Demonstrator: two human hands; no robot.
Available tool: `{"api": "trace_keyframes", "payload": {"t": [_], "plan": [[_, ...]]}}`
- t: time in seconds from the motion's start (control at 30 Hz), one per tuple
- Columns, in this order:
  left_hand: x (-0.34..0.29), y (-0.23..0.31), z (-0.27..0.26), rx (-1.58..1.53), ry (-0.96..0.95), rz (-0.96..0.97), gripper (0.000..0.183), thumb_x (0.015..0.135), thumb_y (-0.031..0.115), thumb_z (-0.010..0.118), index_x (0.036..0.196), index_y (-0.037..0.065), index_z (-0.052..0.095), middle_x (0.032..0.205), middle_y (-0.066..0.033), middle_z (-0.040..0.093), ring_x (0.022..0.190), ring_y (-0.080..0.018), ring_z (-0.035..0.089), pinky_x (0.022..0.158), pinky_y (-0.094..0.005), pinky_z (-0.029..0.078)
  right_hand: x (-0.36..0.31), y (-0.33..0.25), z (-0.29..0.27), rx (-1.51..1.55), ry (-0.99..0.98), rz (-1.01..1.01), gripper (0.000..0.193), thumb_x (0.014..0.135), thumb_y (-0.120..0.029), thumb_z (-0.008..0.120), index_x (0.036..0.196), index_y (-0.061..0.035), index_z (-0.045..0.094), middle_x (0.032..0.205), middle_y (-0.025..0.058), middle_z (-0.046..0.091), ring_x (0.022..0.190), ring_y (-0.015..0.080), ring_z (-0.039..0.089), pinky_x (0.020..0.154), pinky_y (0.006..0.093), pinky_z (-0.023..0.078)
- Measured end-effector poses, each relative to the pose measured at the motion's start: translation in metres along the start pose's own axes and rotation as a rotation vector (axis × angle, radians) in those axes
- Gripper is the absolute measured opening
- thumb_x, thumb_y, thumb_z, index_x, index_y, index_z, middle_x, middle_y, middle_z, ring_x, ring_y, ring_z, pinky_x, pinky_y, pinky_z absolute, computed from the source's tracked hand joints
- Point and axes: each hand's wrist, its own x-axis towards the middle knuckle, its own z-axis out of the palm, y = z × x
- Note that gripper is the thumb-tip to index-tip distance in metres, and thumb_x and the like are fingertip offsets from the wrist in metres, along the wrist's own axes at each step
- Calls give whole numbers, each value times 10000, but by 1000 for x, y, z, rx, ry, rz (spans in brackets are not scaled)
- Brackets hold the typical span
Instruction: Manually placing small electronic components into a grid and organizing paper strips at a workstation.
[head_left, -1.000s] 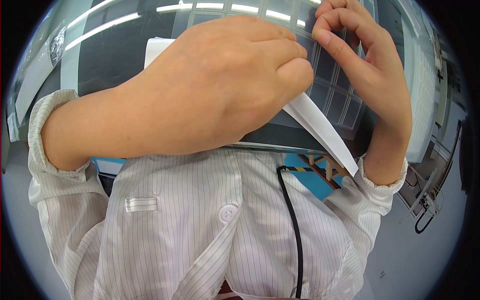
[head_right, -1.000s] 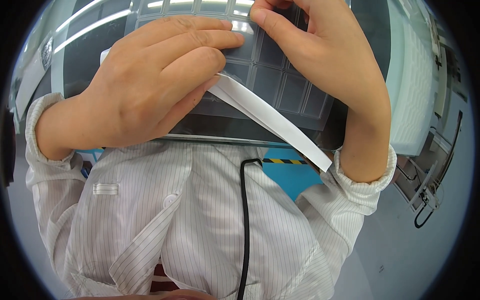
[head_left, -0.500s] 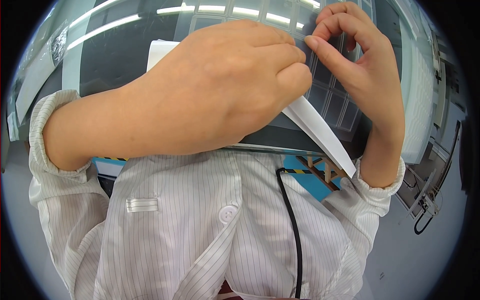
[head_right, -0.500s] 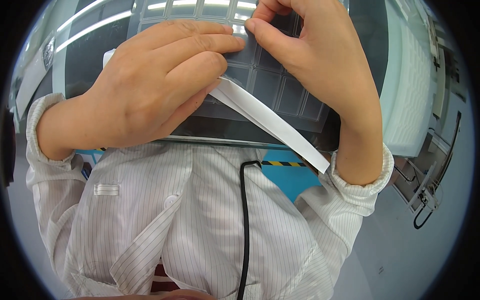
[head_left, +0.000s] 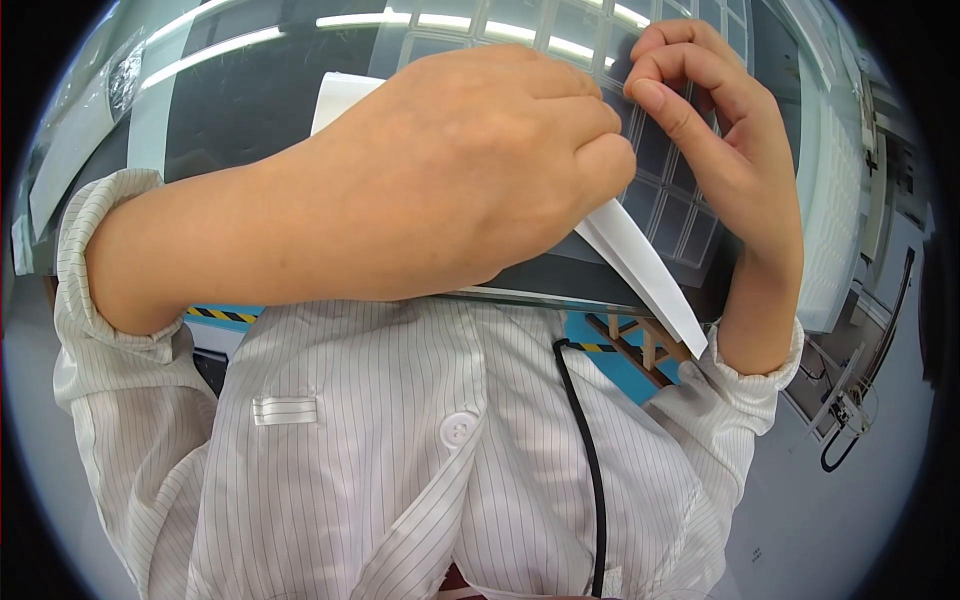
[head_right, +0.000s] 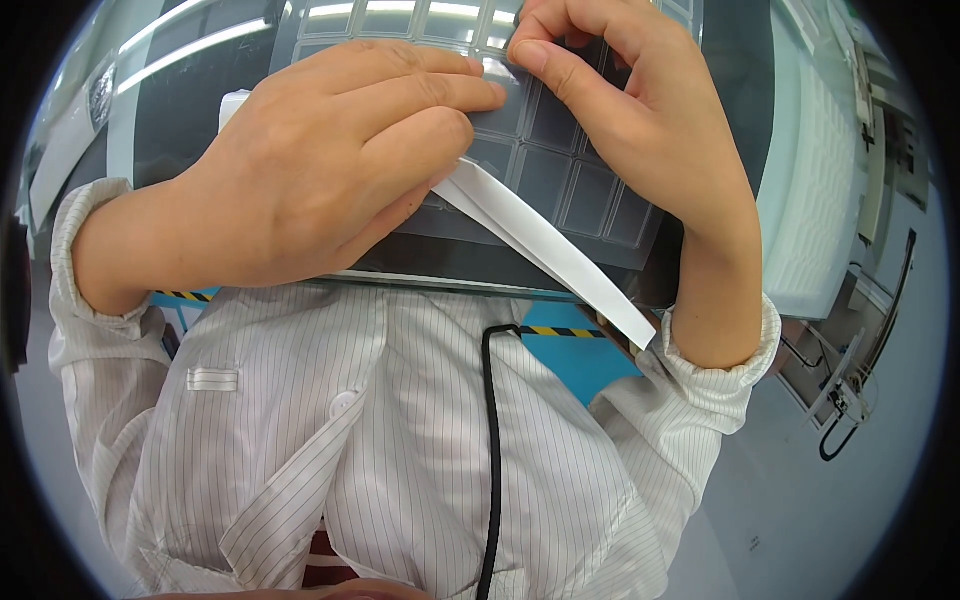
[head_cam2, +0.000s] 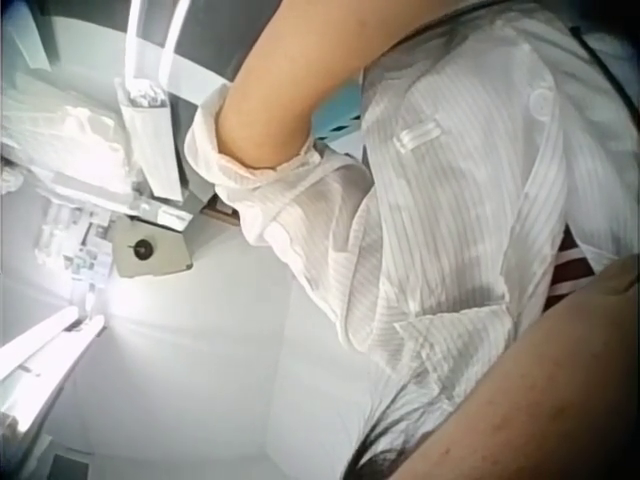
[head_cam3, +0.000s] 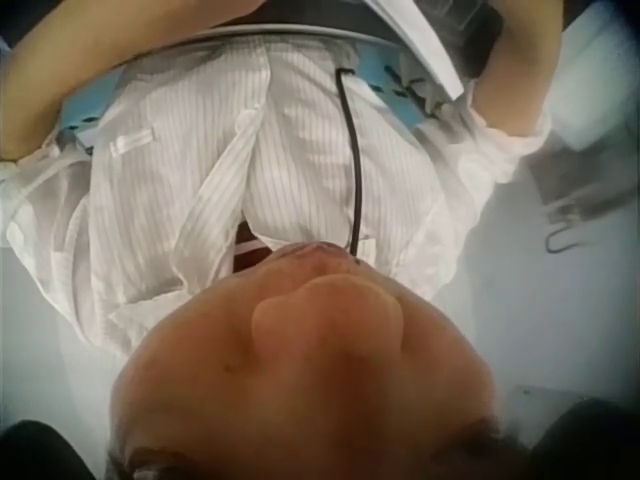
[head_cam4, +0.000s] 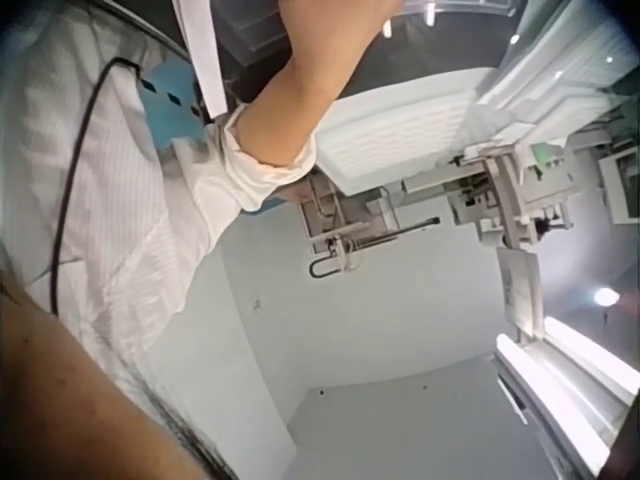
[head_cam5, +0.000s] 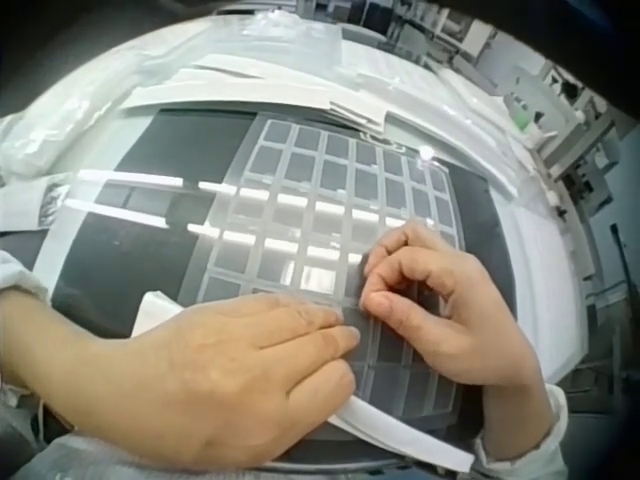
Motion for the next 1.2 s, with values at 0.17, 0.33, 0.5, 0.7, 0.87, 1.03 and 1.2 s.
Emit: {"api": "trace_keyframes", "payload": {"t": [0.17,0.33,0.5,0.7,0.87,1.03,1.2], "plan": [[0,-1,-1,-15,-17,27,137,737,71,655,751,14,531,760,-116,580,788,-296,623,733,-401,513,-4,6,1,20,1,-12,108,986,-91,650,970,16,655,1124,39,596,913,85,514,824,210,411],[2,-1,-1,-35,-28,19,125,738,61,654,760,11,541,776,-115,589,792,-295,622,736,-398,515,-1,14,7,-215,98,-261,136,965,-71,676,1068,6,633,1089,34,601,902,83,535,813,226,434],[5,-1,-3,-25,5,26,109,750,56,657,780,-5,571,807,-116,616,800,-299,628,741,-400,519,0,-17,15,-207,184,30,91,918,-40,693,947,-18,610,954,65,548,819,150,503,739,273,427],[18,-4,-29,-117,21,4,121,810,46,691,834,19,575,684,-138,551,605,-311,579,594,-387,488,-19,-11,3,224,7,-50,282,883,-34,757,1118,17,610,988,17,617,865,94,570,813,236,460],[35,10,-70,-270,-449,-554,145,924,116,661,936,-13,594,746,-169,633,641,-308,633,598,-380,501,-18,-19,1,183,-110,21,258,847,-20,785,1052,10,631,941,16,630,846,96,593,795,234,477],[38,-2,-80,-361,-567,-668,165,946,139,664,947,-21,627,715,-162,663,593,-283,646,545,-360,493,-15,-23,2,129,-111,-18,150,855,-14,759,961,3,655,895,28,653,824,106,605,785,242,482],[39,-2,-82,-351,-479,-649,162,942,129,670,871,-16,662,665,-143,660,550,-254,636,510,-333,475,-14,-26,2,138,-38,-34,106,840,8,737,916,6,662,880,39,672,810,111,600,767,250,476]]}}
